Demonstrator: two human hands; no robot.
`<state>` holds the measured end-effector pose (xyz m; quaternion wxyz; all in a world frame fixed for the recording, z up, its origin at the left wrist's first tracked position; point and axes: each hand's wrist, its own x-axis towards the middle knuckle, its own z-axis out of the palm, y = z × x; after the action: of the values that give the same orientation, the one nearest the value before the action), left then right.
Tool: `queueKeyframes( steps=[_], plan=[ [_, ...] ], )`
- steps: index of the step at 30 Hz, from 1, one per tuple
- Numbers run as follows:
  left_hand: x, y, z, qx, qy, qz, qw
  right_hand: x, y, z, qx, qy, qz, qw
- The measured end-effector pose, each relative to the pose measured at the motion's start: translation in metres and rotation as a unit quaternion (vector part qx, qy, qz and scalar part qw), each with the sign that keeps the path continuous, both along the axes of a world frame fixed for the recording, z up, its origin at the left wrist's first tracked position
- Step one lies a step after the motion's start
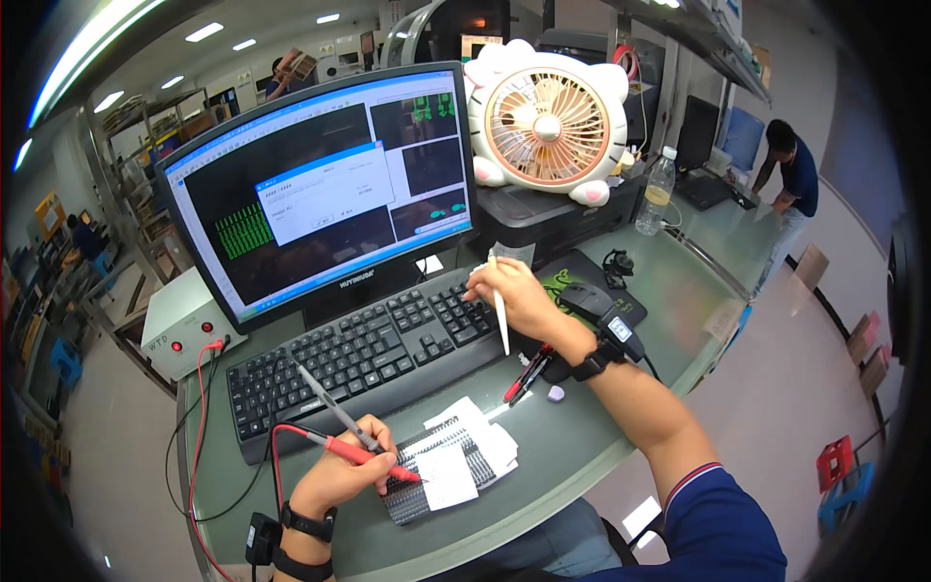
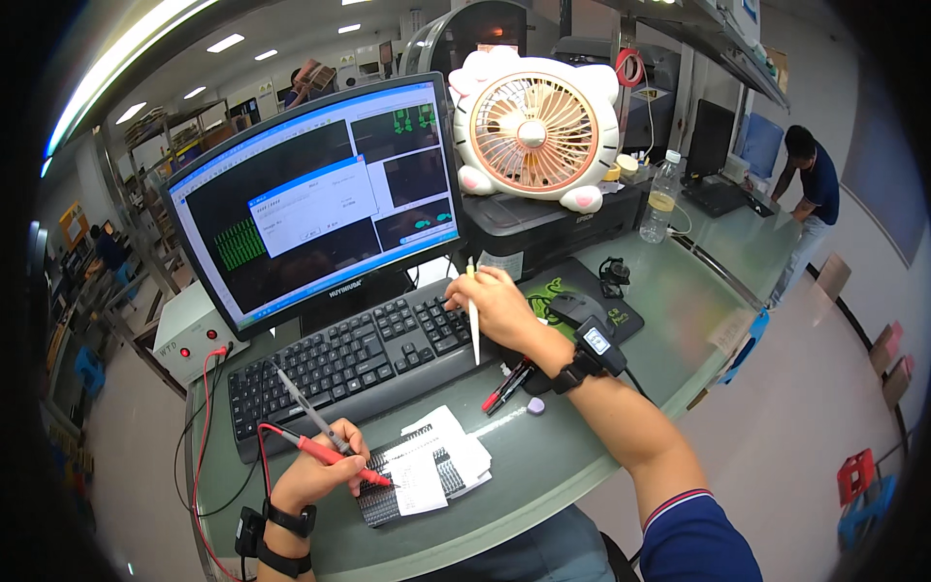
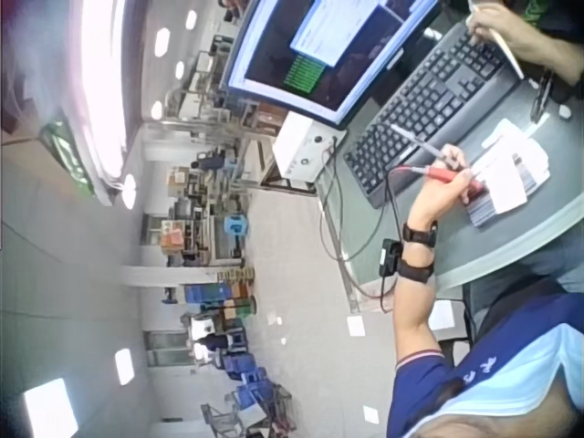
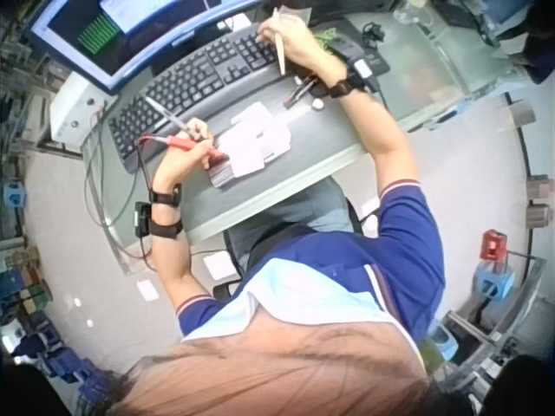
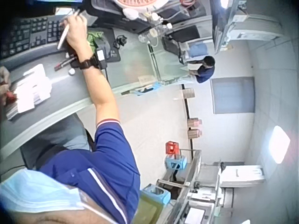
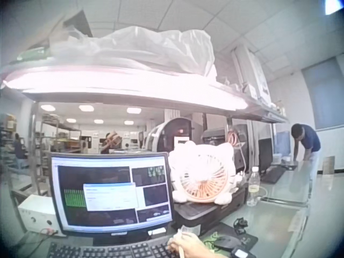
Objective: Testing an electronic component using a computer interface and multimeter probes.
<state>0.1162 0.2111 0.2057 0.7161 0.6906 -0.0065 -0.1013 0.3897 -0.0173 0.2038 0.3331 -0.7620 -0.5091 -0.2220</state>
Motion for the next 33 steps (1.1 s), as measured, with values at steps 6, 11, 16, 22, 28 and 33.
queueKeyframes(
  steps=[6,11,16,22,28,33],
  plan=[
    [0.0,0.0,0.0,-0.002,-0.007,0.003,1.0,0.0,0.006,-0.002,-0.057,-0.046,-0.019,0.997],
    [0.001,0.004,-0.003,0.007,0.002,-0.006,1.0,0.001,0.001,0.004,0.0,0.021,0.004,1.0],
    [0.002,0.003,-0.003,0.001,0.007,-0.007,1.0,-0.004,0.011,0.006,-0.044,-0.008,0.015,0.999],
    [-0.001,0.003,-0.004,-0.01,0.002,0.0,1.0,-0.005,0.005,0.009,-0.016,0.022,0.043,0.999],
    [0.001,0.001,-0.001,-0.008,-0.001,-0.006,1.0,0.006,0.007,0.007,-0.056,-0.016,-0.026,0.998],
    [0.0,0.001,-0.001,-0.003,0.003,-0.004,1.0,0.004,0.013,0.008,-0.057,0.017,-0.041,0.997]
  ],
)
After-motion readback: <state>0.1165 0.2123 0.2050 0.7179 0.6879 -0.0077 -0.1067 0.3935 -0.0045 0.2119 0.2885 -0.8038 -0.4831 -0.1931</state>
